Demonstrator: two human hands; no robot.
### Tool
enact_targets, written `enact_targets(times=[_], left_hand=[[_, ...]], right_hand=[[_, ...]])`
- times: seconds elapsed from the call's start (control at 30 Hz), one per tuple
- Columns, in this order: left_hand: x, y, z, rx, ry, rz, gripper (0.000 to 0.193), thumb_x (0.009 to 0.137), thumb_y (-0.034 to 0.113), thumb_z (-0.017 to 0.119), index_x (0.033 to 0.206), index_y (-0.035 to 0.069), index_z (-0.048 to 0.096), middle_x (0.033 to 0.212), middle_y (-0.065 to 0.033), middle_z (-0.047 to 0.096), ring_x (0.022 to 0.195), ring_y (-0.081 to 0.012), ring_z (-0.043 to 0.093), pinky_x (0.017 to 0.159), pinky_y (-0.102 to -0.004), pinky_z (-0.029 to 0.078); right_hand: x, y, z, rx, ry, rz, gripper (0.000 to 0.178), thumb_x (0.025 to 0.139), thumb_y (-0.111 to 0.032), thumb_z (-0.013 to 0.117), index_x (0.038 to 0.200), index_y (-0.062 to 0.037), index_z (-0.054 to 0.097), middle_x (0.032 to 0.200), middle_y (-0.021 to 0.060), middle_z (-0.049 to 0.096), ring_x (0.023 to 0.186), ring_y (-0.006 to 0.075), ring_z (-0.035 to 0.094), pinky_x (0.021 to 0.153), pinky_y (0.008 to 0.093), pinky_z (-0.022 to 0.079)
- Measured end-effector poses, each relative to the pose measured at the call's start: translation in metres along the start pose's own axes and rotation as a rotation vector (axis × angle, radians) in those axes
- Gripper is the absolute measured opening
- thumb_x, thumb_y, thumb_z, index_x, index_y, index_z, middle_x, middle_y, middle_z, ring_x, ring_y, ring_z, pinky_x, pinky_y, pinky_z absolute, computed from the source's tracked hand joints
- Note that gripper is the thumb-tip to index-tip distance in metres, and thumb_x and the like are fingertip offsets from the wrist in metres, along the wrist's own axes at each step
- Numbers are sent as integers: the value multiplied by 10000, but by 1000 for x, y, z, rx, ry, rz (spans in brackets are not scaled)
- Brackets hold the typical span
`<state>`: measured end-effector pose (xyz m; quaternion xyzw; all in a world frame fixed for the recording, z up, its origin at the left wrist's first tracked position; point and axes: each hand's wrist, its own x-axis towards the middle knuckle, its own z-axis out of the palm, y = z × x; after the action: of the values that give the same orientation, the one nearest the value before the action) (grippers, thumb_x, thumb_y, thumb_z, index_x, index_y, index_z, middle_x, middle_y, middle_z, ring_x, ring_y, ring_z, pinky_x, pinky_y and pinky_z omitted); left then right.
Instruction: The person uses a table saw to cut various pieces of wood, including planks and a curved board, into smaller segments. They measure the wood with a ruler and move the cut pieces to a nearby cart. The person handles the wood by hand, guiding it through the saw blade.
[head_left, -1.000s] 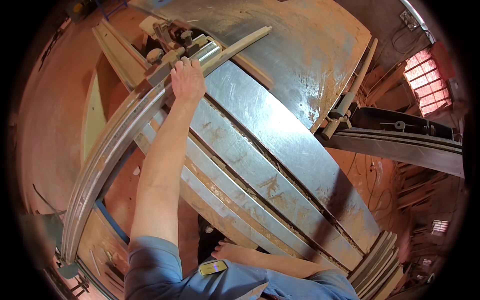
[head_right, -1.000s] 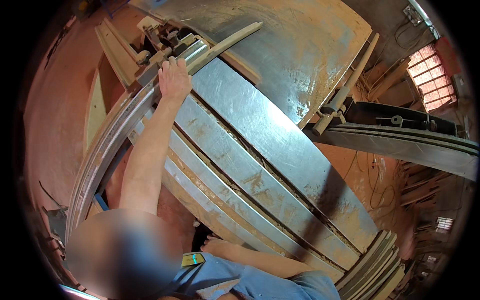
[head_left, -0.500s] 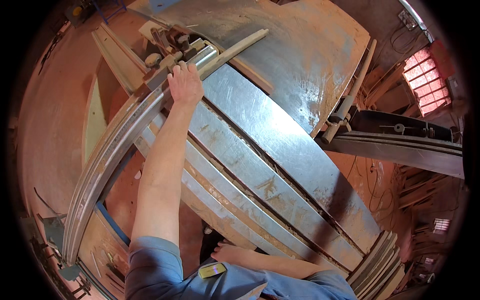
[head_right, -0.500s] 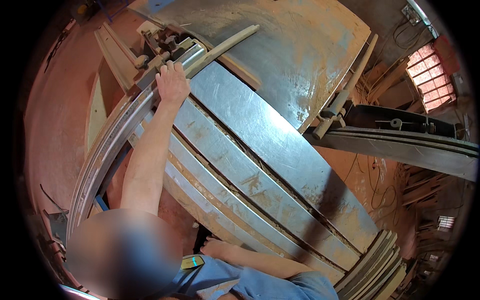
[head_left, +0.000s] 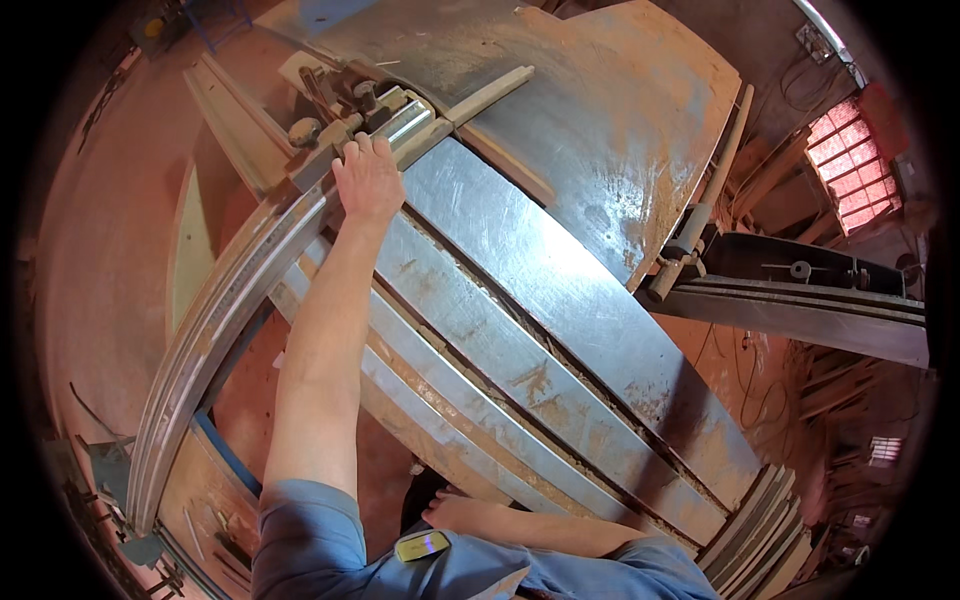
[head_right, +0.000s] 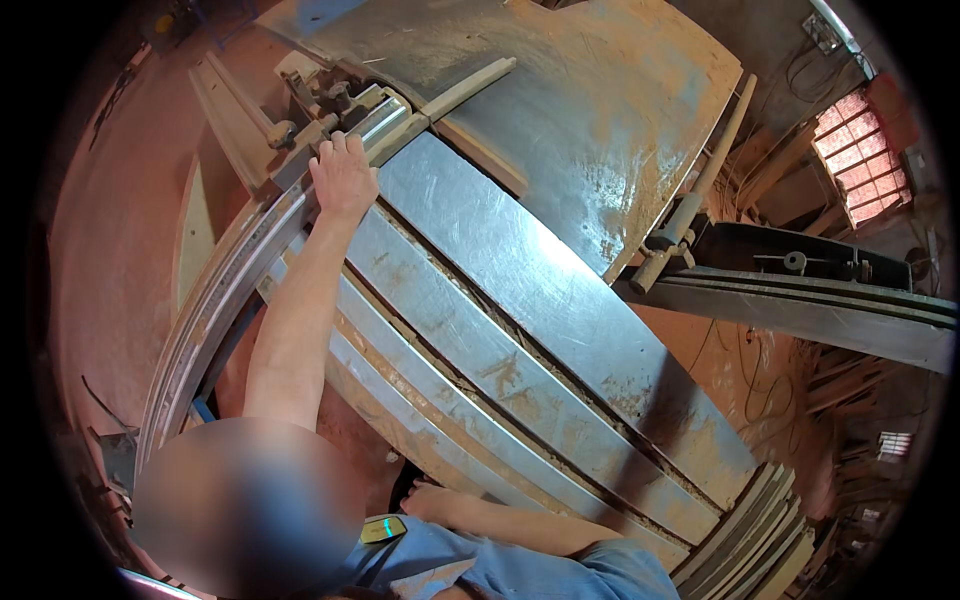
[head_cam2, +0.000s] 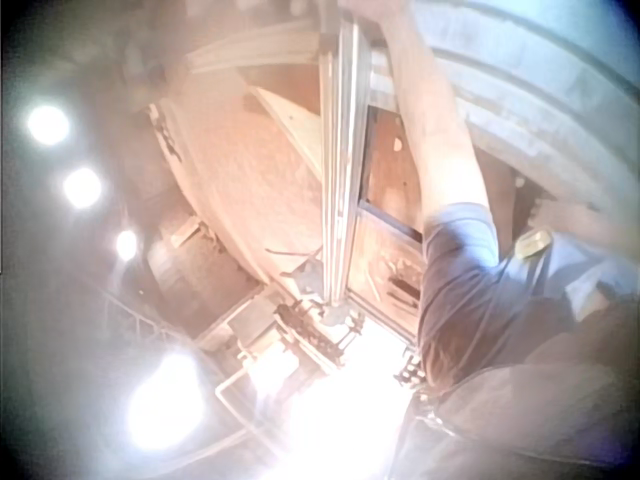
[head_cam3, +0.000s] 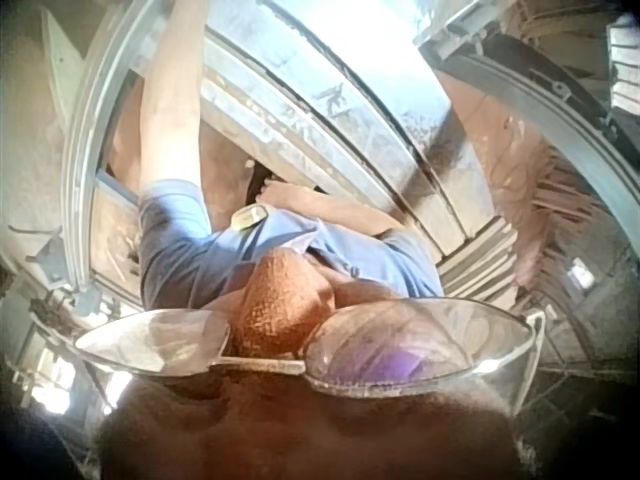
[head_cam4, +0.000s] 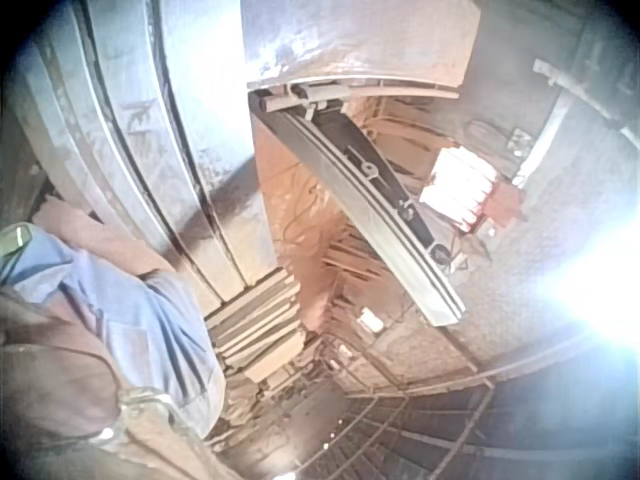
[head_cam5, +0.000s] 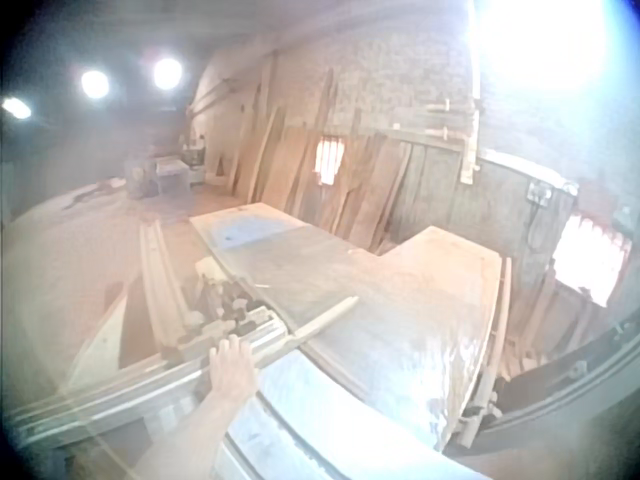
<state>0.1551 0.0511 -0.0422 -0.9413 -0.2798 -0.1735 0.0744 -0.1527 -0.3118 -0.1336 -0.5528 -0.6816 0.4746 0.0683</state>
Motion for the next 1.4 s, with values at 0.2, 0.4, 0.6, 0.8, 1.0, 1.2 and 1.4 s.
enact_targets(times=[0.2,0.4,0.6,0.8,1.0,1.2,1.4], left_hand=[[2,-5,4,47,70,76,308,808,224,711,1051,93,575,1058,-86,535,1027,-251,532,837,-428,430],[-32,-37,23,20,138,314,195,850,110,573,1041,71,572,1044,-83,554,998,-262,548,824,-405,455],[-47,-18,28,24,188,137,211,856,115,542,1050,53,600,997,-79,577,949,-255,556,805,-409,457],[-36,-13,21,-34,32,-60,214,860,128,553,1023,33,655,981,-99,604,956,-259,558,807,-410,459],[-45,-32,16,-154,-60,-52,122,809,122,619,859,11,620,956,-161,589,983,-325,561,781,-460,496],[-96,-51,-1,-458,-200,-202,230,891,225,583,939,1,606,875,-201,622,861,-346,625,796,-458,509],[-181,-55,-75,-1737,-537,-941,261,946,267,502,952,24,595,770,-95,603,668,-188,569,619,-328,469]], right_hand=[[-58,-7,-92,663,70,-261,364,987,-182,504,1302,-9,561,1271,206,609,1186,363,568,1021,402,450],[-183,138,-320,46,514,438,282,970,-241,577,1184,-81,668,1182,129,687,961,295,682,845,399,525],[-159,292,-467,-506,885,743,461,870,-200,636,1304,-68,554,1282,170,589,1188,371,545,957,454,477],[-81,333,-529,-823,922,590,577,845,-42,580,1405,-91,448,1446,95,472,1368,300,408,1045,467,418],[-77,340,-546,-864,720,623,405,855,-42,540,1252,-104,587,1299,95,569,1235,312,497,1009,464,436],[-163,322,-491,-699,626,882,286,855,-172,618,1113,-46,620,1154,175,629,1117,361,575,921,472,480],[-192,224,-388,506,922,626,331,928,-257,611,1096,27,600,952,160,657,855,213,636,770,349,511]])
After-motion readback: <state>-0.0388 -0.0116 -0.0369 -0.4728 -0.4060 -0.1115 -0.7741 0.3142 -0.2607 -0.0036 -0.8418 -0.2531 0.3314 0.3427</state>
